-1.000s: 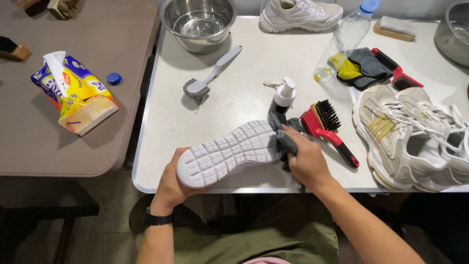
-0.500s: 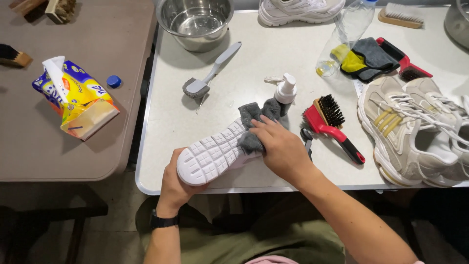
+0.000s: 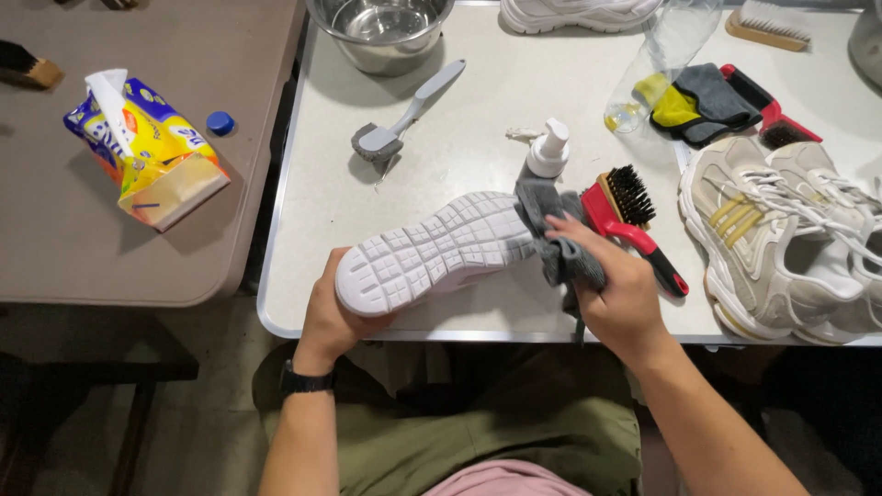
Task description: The person cleans the sole of a white sneaker using a small brush and a cleaning solution. They then wipe the sole with a gray cloth and use a cotton swab to clean the grooves of the sole.
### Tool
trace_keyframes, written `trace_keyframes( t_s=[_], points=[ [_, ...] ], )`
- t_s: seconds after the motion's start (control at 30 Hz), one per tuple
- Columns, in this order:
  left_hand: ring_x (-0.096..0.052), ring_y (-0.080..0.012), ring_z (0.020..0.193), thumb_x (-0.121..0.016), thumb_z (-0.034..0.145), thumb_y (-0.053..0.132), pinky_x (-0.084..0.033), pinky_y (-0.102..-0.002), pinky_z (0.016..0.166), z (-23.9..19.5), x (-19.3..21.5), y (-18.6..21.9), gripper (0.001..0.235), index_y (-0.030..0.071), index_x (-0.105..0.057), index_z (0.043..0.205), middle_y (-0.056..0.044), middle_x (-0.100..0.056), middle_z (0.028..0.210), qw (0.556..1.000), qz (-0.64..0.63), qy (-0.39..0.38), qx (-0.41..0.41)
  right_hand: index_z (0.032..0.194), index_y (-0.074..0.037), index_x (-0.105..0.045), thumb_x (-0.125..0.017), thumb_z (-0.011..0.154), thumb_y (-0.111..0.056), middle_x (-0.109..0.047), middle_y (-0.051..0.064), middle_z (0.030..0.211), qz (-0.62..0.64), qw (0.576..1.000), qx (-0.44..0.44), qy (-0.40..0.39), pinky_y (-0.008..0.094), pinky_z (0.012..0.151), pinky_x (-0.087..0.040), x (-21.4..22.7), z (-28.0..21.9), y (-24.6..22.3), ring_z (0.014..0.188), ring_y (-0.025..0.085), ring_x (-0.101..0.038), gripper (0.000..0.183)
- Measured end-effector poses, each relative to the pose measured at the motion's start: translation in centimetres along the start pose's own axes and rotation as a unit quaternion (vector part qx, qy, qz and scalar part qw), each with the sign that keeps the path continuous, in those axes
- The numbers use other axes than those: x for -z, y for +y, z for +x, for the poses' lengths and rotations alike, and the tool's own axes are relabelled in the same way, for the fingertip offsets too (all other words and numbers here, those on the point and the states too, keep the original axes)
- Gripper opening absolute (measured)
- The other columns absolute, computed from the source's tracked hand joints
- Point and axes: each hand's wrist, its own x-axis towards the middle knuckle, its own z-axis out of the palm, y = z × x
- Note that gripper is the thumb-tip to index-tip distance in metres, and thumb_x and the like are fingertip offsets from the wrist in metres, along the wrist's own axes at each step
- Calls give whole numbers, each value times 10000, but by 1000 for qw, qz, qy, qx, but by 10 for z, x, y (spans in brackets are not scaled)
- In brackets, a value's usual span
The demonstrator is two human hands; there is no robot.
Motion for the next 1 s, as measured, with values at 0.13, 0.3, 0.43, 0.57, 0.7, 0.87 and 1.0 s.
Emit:
trace_keyframes(
  t_s=[0.13, 0.3, 0.43, 0.57, 0.7, 0.87, 1.0],
  points=[
    [-713, -356, 1042, -962, 541, 303, -521, -528, 902, 0, -1, 14, 782, 140, -564, 1194, -167, -751, 1027, 998, 34, -3, 51, 1347, -189, -677, -704, 805, -16, -651, 65, 1438, 21, 994, 20, -102, 482, 1177, -404, -58, 23, 16, 1394, 320, -532, 570],
    [-698, -384, 1083, -965, 578, 346, -521, -558, 912, -4, 1, 22, 778, 131, -531, 1186, -175, -738, 1067, 995, 75, 1, 61, 1470, -363, -565, -761, 868, -292, -472, 12, 1599, -139, 972, 35, -186, 634, 1181, -327, -87, 47, 18, 1475, 385, -403, 638],
    [-688, -382, 1105, -965, 572, 366, -519, -565, 907, -5, -1, 19, 791, 141, -516, 1183, -167, -734, 1093, 998, 52, 9, 44, 1458, -394, -580, -727, 910, -289, -478, -14, 1598, -139, 974, -15, -177, 541, 1204, -339, -82, 53, 19, 1471, 335, -423, 577],
    [-685, -380, 1136, -953, 555, 364, -519, -546, 949, -14, 4, 17, 767, 168, -527, 1163, -158, -743, 1105, 999, 20, -2, 30, 1334, -277, -681, -727, 909, -255, -568, -56, 1512, -98, 978, -123, -136, 443, 1152, -415, -86, 56, 40, 1355, 252, -554, 427],
    [-689, -377, 1127, -966, 545, 344, -528, -543, 947, -13, 2, 1, 769, 169, -532, 1156, -162, -741, 1111, 1000, 5, 2, 11, 1269, -153, -732, -710, 938, -185, -755, 87, 1136, -87, 974, -199, -71, 460, 978, -527, -80, 54, 19, 1106, 344, -691, 333],
    [-678, -373, 1153, -963, 544, 368, -527, -537, 978, -15, 2, 0, 785, 172, -521, 1163, -152, -738, 1132, 1000, 7, 2, -9, 879, -155, -722, -684, 979, -295, -649, 51, 677, -99, 962, -254, -32, 417, 696, -522, -84, 38, 79, 737, 302, -686, 176],
    [-660, -419, 1180, -944, 566, 323, -517, -559, 1000, -17, 4, 6, 760, 136, -513, 1164, -195, -732, 1157, 1000, 3, -10, -10, 783, -124, -655, -672, 974, -218, -573, 35, 587, -106, 972, -210, -22, 356, 582, -474, -87, 37, 57, 590, 244, -628, 214]
  ],
)
